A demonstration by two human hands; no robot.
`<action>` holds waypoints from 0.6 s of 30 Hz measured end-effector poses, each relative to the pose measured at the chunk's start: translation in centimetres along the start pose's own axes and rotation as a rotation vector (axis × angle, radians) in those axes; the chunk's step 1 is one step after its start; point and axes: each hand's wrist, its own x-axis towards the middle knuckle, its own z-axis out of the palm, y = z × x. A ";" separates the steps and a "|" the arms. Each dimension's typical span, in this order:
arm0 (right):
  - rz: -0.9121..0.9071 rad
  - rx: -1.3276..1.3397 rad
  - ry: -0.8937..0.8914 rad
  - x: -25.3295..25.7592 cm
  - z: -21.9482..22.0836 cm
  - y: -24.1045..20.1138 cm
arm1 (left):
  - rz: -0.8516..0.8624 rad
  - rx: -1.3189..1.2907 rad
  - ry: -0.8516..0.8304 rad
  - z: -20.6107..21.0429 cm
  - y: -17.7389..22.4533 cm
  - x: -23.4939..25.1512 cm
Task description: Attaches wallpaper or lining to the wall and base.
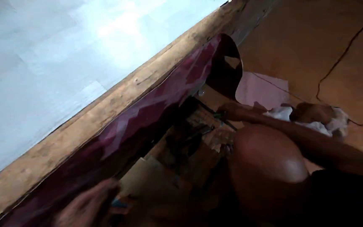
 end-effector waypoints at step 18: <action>-0.345 1.107 0.848 4.9 4.2 3.7 | -0.732 -0.567 0.066 37.2 -7.8 22.6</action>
